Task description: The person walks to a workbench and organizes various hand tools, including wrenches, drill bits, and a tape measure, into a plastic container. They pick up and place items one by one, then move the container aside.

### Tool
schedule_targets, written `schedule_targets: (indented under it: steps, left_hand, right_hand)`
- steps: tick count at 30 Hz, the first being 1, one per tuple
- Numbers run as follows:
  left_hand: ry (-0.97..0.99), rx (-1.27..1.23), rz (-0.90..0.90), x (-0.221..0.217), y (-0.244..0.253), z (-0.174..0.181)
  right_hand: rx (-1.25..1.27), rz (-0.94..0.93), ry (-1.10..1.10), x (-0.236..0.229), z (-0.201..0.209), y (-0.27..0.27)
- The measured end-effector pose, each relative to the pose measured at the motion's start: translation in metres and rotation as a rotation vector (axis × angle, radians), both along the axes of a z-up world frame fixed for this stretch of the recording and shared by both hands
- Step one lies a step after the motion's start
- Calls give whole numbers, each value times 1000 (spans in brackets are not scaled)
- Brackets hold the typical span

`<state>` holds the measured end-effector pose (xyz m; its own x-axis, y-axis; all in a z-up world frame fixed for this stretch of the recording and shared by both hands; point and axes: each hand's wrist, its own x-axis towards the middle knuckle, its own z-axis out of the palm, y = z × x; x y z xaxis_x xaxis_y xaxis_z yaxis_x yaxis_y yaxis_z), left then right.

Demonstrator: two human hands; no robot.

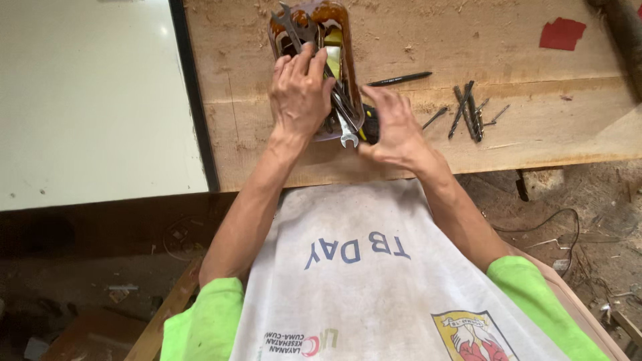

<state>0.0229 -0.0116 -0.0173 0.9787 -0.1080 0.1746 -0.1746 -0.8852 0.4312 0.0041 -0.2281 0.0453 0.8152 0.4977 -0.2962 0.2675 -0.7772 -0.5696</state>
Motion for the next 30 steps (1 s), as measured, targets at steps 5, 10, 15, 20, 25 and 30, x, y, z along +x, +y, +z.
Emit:
schedule_targets:
  steps: [5,10,15,20,25,30]
  left_hand:
    - [10,-244,24,-12,17,1]
    - [-132,-270,333,-42,27,-15]
    - [151,-561,465,-43,18,-31]
    - [357,-615,506,-40,26,-9]
    - [565,-726,376,-40,29,28]
    - [528,-736,323,-37,12,44]
  right_hand:
    - [-227,-141,87,-3,-17,4]
    - [-375,-377,-32,25,-8,-36]
    - [-68,-221,-371,21,18,8]
    - [-368,-2,-203,15,12,99]
    - [-204,-63,-20,22,10,97]
    - [-113,-289,-85,22,8,97]
